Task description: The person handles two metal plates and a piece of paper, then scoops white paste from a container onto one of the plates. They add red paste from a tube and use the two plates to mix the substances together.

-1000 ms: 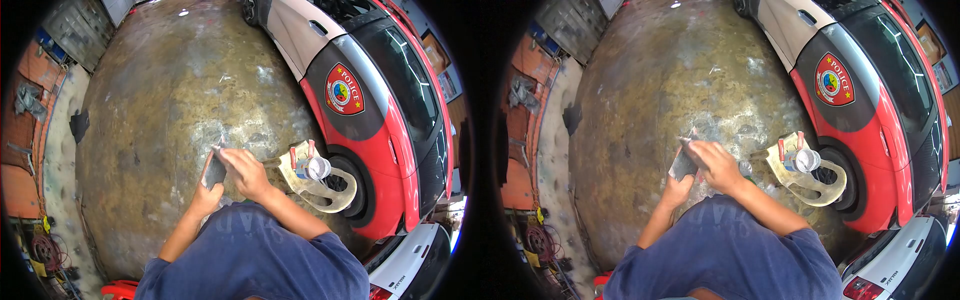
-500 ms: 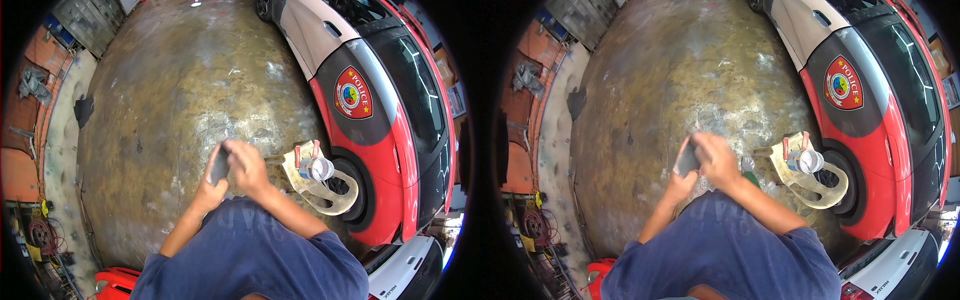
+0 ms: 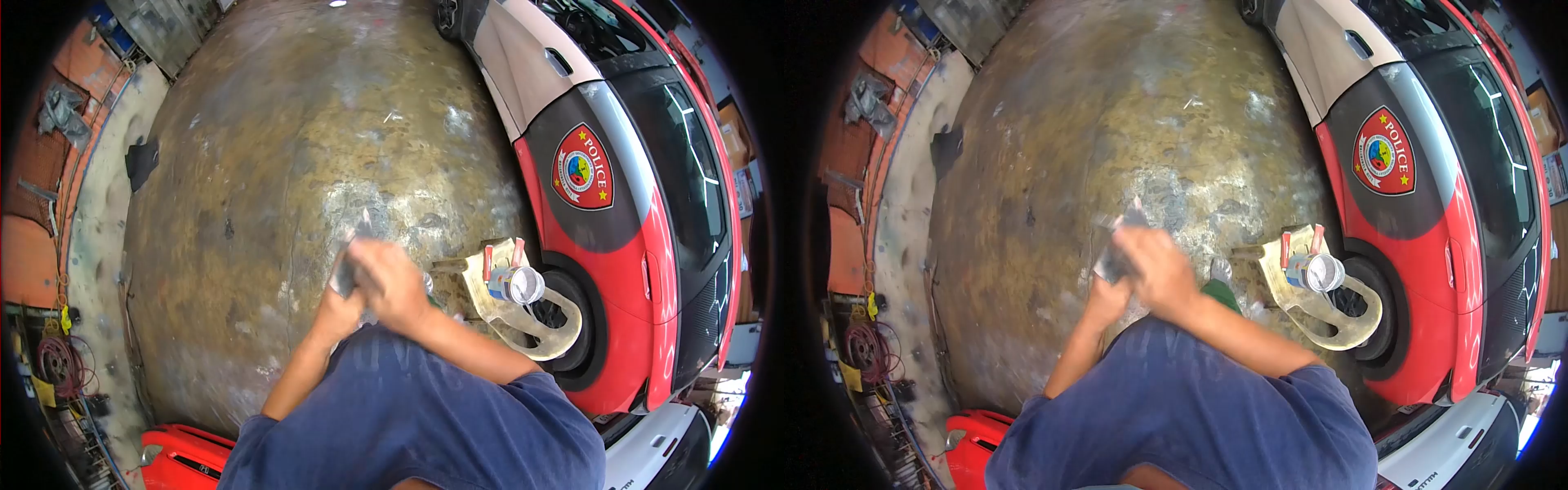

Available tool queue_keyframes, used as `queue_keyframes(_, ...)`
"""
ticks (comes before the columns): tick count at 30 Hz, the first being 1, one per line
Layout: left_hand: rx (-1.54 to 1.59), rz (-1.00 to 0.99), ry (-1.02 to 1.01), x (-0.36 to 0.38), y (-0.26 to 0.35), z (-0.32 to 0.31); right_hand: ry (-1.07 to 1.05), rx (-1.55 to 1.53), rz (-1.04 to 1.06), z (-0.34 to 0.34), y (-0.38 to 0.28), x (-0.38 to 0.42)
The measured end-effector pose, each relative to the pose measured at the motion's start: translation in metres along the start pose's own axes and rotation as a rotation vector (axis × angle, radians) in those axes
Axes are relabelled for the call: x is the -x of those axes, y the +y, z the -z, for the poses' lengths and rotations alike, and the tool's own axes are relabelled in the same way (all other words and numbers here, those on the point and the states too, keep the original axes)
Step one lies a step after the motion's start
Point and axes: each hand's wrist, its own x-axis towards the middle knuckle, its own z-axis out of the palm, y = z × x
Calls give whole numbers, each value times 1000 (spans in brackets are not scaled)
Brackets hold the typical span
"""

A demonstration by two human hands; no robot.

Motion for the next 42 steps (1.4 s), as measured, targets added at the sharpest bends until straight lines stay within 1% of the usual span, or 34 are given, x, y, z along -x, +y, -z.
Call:
queue_keyframes(1, 105, -28, 86, 4, 13, -10, 57, 35, -41, -3, 19, -8)
queue_keyframes(2, 6, -38, 59, 10, 22, -12, 44, -157, -294, 1, 30, -18)
queue_keyframes(3, 77, 34, 41, 16, 12, -6, 87, -317, -486, 4, 33, -28)
queue_keyframes(5, 227, 178, 16, 28, -19, 13, 136, -331, -430, 10, 37, -33)
queue_keyframes(6, 579, 301, 140, 25, -17, 20, 144, -326, -336, 12, 38, -31)
queue_keyframes(7, 729, 386, 284, 16, -5, 27, 150, -326, -242, 14, 38, -30)
queue_keyframes(9, 864, 316, 268, 0, -1, 49, 105, -276, -100, 17, 32, -22)
queue_keyframes(11, 912, 317, 278, -14, 10, 63, 42, -175, 49, 22, 30, -12)
queue_keyframes(12, 934, 322, 275, -21, 12, 68, 6, -193, 88, 22, 29, -8)
queue_keyframes(14, 896, 333, 252, -37, 9, 81, -51, -242, 158, 22, 28, -10)
queue_keyframes(17, 807, 359, 225, -57, 16, 85, -48, -244, 207, 13, 52, -34)
queue_keyframes(18, 758, 374, 218, -61, 18, 86, -3, -235, 127, 12, 64, -45)
queue_keyframes(19, 711, 384, 213, -67, 18, 87, 34, -283, 4, 8, 77, -57)
queue_keyframes(21, 622, 382, 237, -87, 12, 91, 53, -498, -301, 6, 91, -73)
queue_keyframes(22, 575, 368, 247, -101, 9, 93, 86, -568, -389, 2, 94, -73)
queue_keyframes(23, 491, 319, 279, -117, 4, 93, 64, -641, -419, -2, 105, -70)
queue_keyframes(25, 320, 202, 334, -154, -10, 84, 76, -894, -495, 0, 90, -90)
queue_keyframes(26, 240, 240, 481, -167, -18, 72, 102, -889, -521, -10, 95, -85)
queue_keyframes(27, 211, 193, 490, -181, -13, 58, 128, -883, -548, -21, 101, -84)
queue_keyframes(28, 253, 131, 424, -192, -21, 53, 99, -677, -415, -22, 102, -98)
queue_keyframes(29, 294, 74, 356, -203, -28, 51, 65, -571, -271, -13, 97, -122)
queue_keyframes(31, -30, -55, 171, -218, -10, 47, 30, -500, -153, -3, 107, -155)
queue_keyframes(32, -192, -112, 84, -226, -2, 46, 14, -480, -151, 2, 115, -169)
queue_keyframes(34, -220, -57, -85, -239, 25, 52, -23, -445, -162, 11, 133, -191)
queue_keyframes(35, -234, -20, -171, -245, 40, 55, -64, -384, -73, 15, 138, -200)
queue_keyframes(36, -161, 18, -224, -256, 52, 56, -107, -323, 12, 18, 139, -207)
queue_keyframes(37, -115, -34, -219, -263, 39, 61, -151, -263, 93, 21, 137, -211)
queue_keyframes(38, -69, -89, -217, -274, 12, 71, -143, -221, 317, 21, 130, -214)
queue_keyframes(39, -68, -73, -180, -281, 19, 67, -241, -140, 391, 31, 110, -220)
queue_keyframes(41, -66, -41, -105, -295, 33, 59, -106, -14, 339, 20, 119, -223)
queue_keyframes(42, -180, 9, -103, -292, 45, 55, -21, -13, 226, 13, 134, -229)
